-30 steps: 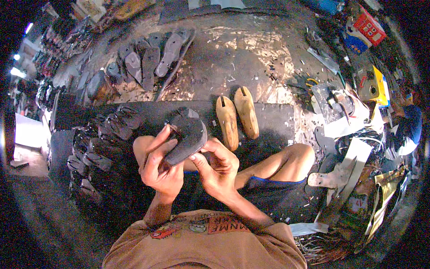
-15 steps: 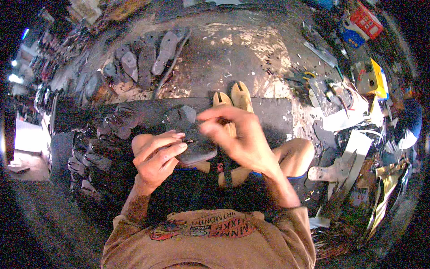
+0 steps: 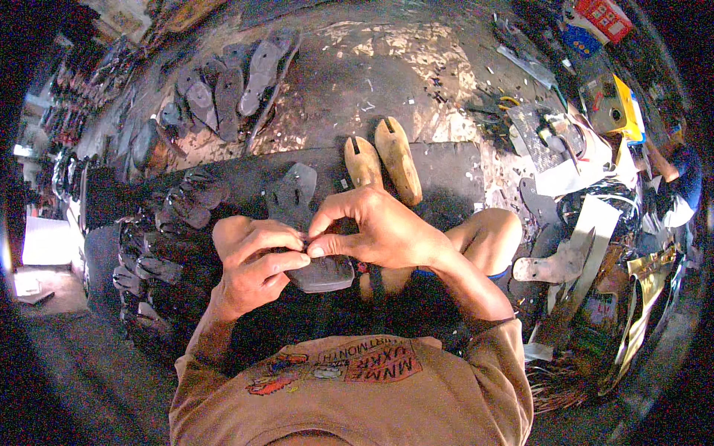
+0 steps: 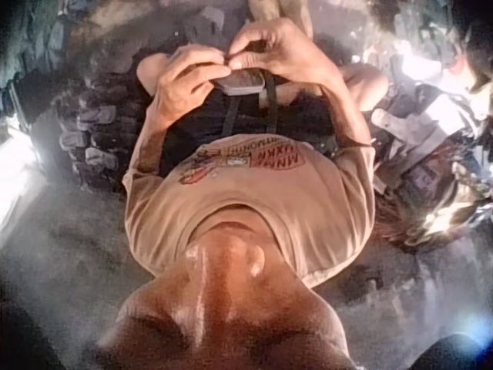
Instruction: The person sits on the floor and assembles flip-flops by inserting wooden shoe trees into the soles and attaching straps. They handle multiple flip-flop soles and straps, repeatedly inserting the shoe trees and securing the straps to complete the assembly.
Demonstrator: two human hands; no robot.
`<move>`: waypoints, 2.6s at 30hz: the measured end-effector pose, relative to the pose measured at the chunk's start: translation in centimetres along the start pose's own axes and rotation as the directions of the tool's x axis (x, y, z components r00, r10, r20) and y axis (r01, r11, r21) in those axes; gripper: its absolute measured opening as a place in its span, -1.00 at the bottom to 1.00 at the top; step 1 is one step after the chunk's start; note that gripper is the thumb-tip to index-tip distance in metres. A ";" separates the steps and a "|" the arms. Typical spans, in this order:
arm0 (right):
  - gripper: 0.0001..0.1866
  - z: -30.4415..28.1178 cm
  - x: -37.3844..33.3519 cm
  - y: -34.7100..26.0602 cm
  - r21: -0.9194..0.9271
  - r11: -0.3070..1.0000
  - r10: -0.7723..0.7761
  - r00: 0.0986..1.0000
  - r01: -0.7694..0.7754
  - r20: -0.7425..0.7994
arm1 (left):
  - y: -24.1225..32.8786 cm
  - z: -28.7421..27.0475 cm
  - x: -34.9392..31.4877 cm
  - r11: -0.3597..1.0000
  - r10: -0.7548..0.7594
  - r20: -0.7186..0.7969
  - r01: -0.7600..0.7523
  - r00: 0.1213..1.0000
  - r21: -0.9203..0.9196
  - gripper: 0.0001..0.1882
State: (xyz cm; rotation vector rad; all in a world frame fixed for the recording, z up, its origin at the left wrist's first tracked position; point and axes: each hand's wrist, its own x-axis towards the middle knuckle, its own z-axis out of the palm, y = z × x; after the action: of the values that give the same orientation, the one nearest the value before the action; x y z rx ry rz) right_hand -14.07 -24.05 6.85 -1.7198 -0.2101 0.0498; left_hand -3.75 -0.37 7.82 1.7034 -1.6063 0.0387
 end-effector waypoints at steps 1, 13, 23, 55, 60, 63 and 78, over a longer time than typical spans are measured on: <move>-0.79 0.1 -0.1 0.3 -0.021 1.000 -0.014 1.000 0.014 0.002 | 0.0 0.1 -0.1 1.000 0.001 0.001 -0.001 1.000 -0.005 -0.59; -0.71 3.7 -1.4 2.2 0.145 0.982 0.155 0.948 -0.118 -0.279 | 0.1 1.2 -2.1 0.996 0.047 0.016 -0.049 0.999 0.081 -0.57; -0.57 2.1 -0.3 18.4 -0.064 0.954 0.125 0.583 -0.293 -0.802 | -6.8 2.3 -1.9 0.527 -0.843 -0.316 0.554 0.435 -0.644 -0.56; -0.34 12.9 -3.2 4.1 0.341 0.940 0.181 0.804 0.029 -0.567 | -9.9 3.0 -0.9 -0.191 -0.833 0.096 -0.120 0.545 -0.974 -0.39; -0.34 13.9 -1.9 5.0 0.112 0.993 0.050 0.776 0.026 -0.629 | -8.4 4.6 -1.1 -0.063 -0.817 0.047 -0.008 0.575 -0.998 -0.38; -0.36 13.4 -1.6 6.0 0.050 0.995 -0.034 0.788 0.083 -0.615 | -8.6 5.6 -1.6 0.001 -0.815 -0.066 -0.112 0.576 -0.994 -0.38; -0.51 11.9 -4.2 9.3 0.507 0.837 0.403 0.859 -0.206 -0.316 | 1.6 7.3 -6.2 -0.338 -0.846 0.354 0.111 0.399 -0.934 -0.36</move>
State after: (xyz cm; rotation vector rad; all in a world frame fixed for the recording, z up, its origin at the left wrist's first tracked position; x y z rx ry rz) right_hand -18.95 -14.48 -4.57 -1.2333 0.3813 -0.0241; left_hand -9.87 1.05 0.35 0.7949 0.2031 -0.8793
